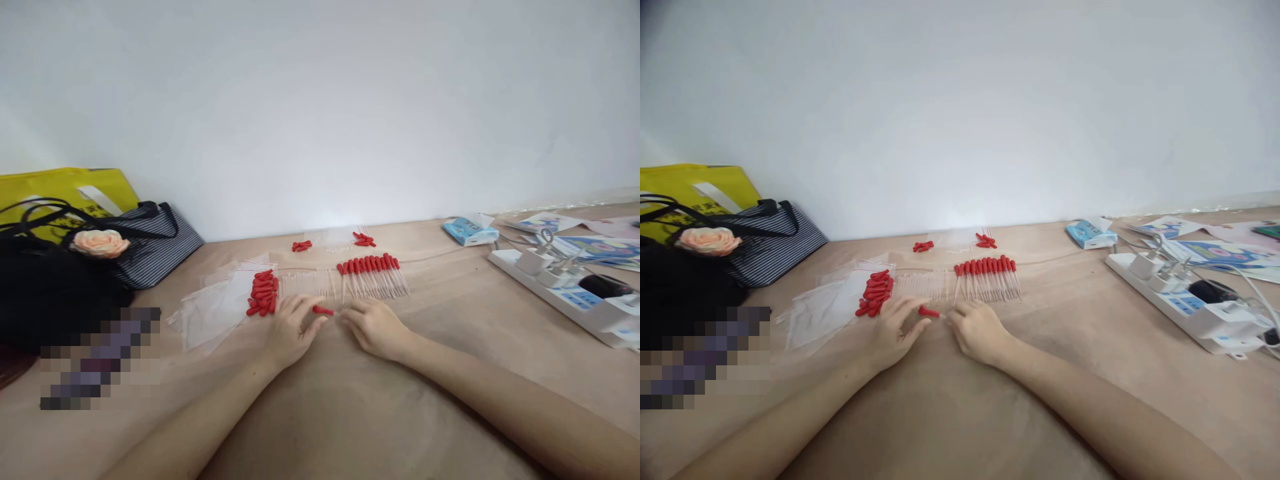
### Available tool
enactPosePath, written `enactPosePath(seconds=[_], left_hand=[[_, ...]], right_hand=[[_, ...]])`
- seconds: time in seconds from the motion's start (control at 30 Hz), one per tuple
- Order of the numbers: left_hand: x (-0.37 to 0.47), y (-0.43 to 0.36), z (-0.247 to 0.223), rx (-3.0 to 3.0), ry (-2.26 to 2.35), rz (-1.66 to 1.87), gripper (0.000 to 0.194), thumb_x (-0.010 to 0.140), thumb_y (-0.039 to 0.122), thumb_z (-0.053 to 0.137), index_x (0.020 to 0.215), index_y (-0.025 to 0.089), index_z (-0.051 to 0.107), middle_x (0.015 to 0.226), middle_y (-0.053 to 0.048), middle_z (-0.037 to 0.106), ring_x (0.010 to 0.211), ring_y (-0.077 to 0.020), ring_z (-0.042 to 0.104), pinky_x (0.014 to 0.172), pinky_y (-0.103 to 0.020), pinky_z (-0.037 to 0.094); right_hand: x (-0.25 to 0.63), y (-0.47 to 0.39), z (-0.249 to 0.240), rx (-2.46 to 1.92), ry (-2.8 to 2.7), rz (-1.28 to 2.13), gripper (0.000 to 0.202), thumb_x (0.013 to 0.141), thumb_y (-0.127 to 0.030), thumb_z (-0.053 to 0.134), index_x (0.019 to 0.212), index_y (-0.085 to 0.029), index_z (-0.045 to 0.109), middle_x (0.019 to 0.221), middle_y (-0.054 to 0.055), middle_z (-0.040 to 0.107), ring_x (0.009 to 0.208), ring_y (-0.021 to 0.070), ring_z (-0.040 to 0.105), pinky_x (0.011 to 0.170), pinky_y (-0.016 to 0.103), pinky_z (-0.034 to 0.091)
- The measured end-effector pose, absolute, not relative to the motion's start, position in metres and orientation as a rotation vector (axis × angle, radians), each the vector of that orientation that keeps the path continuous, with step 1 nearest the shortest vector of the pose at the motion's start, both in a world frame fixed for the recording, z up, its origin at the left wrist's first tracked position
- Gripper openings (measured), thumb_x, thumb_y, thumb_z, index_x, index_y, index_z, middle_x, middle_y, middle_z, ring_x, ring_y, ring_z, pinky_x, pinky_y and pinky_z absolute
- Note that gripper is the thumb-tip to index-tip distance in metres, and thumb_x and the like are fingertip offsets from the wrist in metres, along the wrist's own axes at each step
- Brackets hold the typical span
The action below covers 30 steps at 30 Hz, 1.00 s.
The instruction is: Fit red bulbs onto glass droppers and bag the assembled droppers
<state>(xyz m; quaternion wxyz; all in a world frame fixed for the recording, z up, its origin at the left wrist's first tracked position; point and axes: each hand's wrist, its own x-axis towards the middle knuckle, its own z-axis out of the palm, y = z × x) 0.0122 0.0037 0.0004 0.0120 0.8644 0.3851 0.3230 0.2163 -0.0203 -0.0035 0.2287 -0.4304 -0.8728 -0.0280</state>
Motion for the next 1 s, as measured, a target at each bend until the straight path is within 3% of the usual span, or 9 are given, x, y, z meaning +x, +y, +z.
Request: enactPosePath(seconds=[0.07,0.17,0.4,0.63,0.73,1.0], left_hand=[[0.009,0.009,-0.003,2.53,1.371,1.184,0.031,0.078,0.031,0.053,0.107,0.02,0.048,0.096,-0.005,0.057,0.092,-0.0197,0.051,0.082,-0.034,0.037],[0.005,0.015,-0.01,2.348,1.486,1.288,0.029,0.076,0.029,0.054,0.102,0.018,0.048,0.09,-0.005,0.055,0.087,-0.0189,0.052,0.078,-0.033,0.041],[-0.001,0.019,-0.006,2.439,1.658,1.256,0.014,0.073,0.026,0.054,0.085,0.018,0.054,0.08,-0.004,0.056,0.077,-0.0199,0.051,0.071,-0.033,0.041],[-0.027,0.038,0.022,2.504,1.968,0.724,0.021,0.067,0.036,0.061,0.083,0.022,0.059,0.088,-0.005,0.06,0.087,-0.0278,0.052,0.071,-0.039,0.039],[-0.04,0.047,0.037,2.521,1.993,0.537,0.023,0.067,0.041,0.06,0.08,0.022,0.06,0.086,-0.005,0.062,0.085,-0.0262,0.054,0.07,-0.036,0.039],[-0.058,0.058,0.051,2.5,2.03,0.311,0.014,0.075,0.029,0.049,0.077,0.021,0.06,0.089,-0.003,0.062,0.083,-0.0204,0.056,0.071,-0.028,0.041]], right_hand=[[0.217,-0.009,0.0,-1.358,-2.238,0.096,0.019,0.083,-0.017,0.04,0.091,-0.014,0.057,0.078,0.006,0.059,0.067,0.0142,0.053,0.062,0.024,0.034],[0.213,0.015,0.009,-1.597,-1.955,0.239,0.032,0.079,-0.014,0.042,0.11,-0.012,0.046,0.075,0.006,0.061,0.069,0.0161,0.056,0.063,0.024,0.037],[0.179,0.052,0.02,-1.964,-1.868,0.305,0.028,0.076,-0.013,0.045,0.103,-0.013,0.042,0.089,0.013,0.061,0.083,0.0222,0.059,0.065,0.028,0.04],[0.176,0.051,0.015,-2.035,-1.914,0.297,0.024,0.077,-0.016,0.046,0.1,-0.013,0.045,0.094,0.015,0.061,0.085,0.024,0.06,0.065,0.03,0.042],[0.177,0.049,0.017,-2.075,-1.924,0.269,0.024,0.078,-0.018,0.046,0.101,-0.013,0.047,0.094,0.016,0.061,0.085,0.0248,0.061,0.066,0.032,0.043],[0.17,0.048,0.024,-2.095,-1.963,0.239,0.022,0.078,-0.023,0.044,0.092,-0.016,0.059,0.095,0.013,0.063,0.087,0.0243,0.061,0.069,0.033,0.044]])
